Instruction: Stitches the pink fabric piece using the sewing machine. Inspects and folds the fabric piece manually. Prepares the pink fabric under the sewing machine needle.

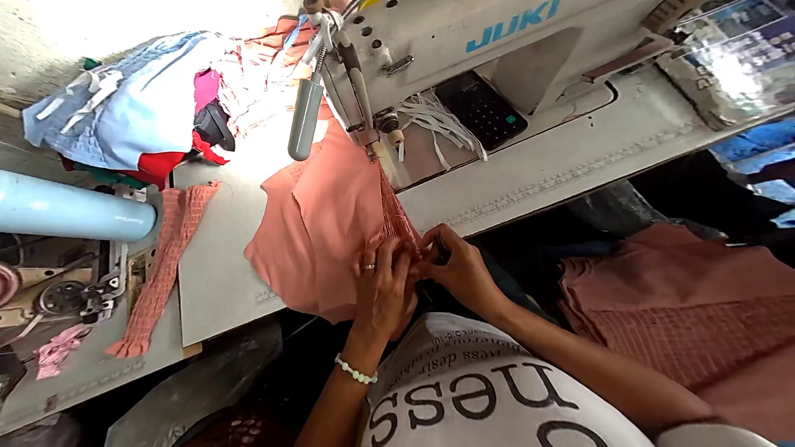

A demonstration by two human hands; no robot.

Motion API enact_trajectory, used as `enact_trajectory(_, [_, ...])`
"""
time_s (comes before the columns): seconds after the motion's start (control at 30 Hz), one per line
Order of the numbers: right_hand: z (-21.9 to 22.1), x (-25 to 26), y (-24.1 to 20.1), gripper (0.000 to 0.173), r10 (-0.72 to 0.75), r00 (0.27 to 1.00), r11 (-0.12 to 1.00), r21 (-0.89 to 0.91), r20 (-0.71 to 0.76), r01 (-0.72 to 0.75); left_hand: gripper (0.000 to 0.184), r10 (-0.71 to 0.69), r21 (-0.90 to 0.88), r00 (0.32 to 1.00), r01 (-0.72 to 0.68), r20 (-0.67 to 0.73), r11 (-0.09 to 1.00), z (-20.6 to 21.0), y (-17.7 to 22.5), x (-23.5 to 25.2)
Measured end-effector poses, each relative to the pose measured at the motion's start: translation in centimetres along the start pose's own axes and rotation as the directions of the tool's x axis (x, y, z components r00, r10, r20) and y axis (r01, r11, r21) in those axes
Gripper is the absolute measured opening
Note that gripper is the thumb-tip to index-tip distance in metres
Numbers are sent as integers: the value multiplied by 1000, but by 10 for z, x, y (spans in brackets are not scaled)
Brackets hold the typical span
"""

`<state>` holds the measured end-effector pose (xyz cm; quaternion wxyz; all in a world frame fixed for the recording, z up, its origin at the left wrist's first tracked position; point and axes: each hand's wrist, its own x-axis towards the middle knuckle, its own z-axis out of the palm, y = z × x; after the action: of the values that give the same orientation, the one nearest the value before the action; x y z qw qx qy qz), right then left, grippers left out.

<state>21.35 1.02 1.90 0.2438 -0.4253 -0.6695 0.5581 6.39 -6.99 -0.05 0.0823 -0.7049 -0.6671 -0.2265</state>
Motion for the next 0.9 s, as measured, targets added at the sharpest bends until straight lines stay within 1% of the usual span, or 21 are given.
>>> enact_trajectory(0.03, [0, -1, 1, 38, -14, 1000, 1000, -7, -7, 14, 19, 12, -2, 999, -13, -42, 1000, 2, 1, -1])
enact_trajectory(0.07, [-1, -2, 2, 38, -36, 999, 999, -16, -18, 35, 15, 38, -9, 996, -39, -79, 999, 4, 2, -2])
enact_trajectory(0.13, [0, -3, 5, 37, -75, 997, 997, -27, -37, 74, 18, 80, -50, 987, -88, -140, 995, 10, 3, -4])
enact_trajectory(0.27, [-3, -6, 14, 36, -76, 997, 997, 33, -13, 77, 20, 59, -54, 977, -72, -203, 996, 18, 3, -4])
enact_trajectory(0.33, [-8, -11, 24, 29, -115, 993, 991, 61, -24, 117, 21, 48, -29, 977, -56, -209, 998, 20, 4, -2])
enact_trajectory(0.37, [-10, -15, 29, 24, -147, 987, 988, 38, -63, 150, 20, 39, -12, 976, -43, -215, 999, 20, 5, -1])
enact_trajectory(0.43, [-13, -19, 41, 20, -192, 970, 981, -72, -151, 183, 16, 17, 12, 974, -15, -224, 1000, 22, 9, 0])
enact_trajectory(0.47, [-14, -21, 44, 20, -187, 969, 979, -107, -163, 172, 15, 4, 19, 973, 0, -230, 1000, 24, 11, 1])
enact_trajectory(0.53, [-12, -23, 48, 20, -139, 979, 986, -111, -148, 123, 14, -18, 5, 971, 19, -238, 1000, 24, 13, 3])
enact_trajectory(0.63, [-2, -21, 53, 22, -100, 986, 995, -22, -137, 98, 13, -32, -34, 967, 24, -254, 999, 26, 13, 1])
enact_trajectory(0.77, [2, -16, 49, 16, -37, 994, 988, 144, -105, 52, 9, -76, -106, 962, 49, -264, 993, 30, 12, -9])
enact_trajectory(0.9, [-1, -18, 49, 18, -81, 996, 968, 237, -34, 87, 9, -119, -149, 953, 79, -279, 986, 30, 15, -11])
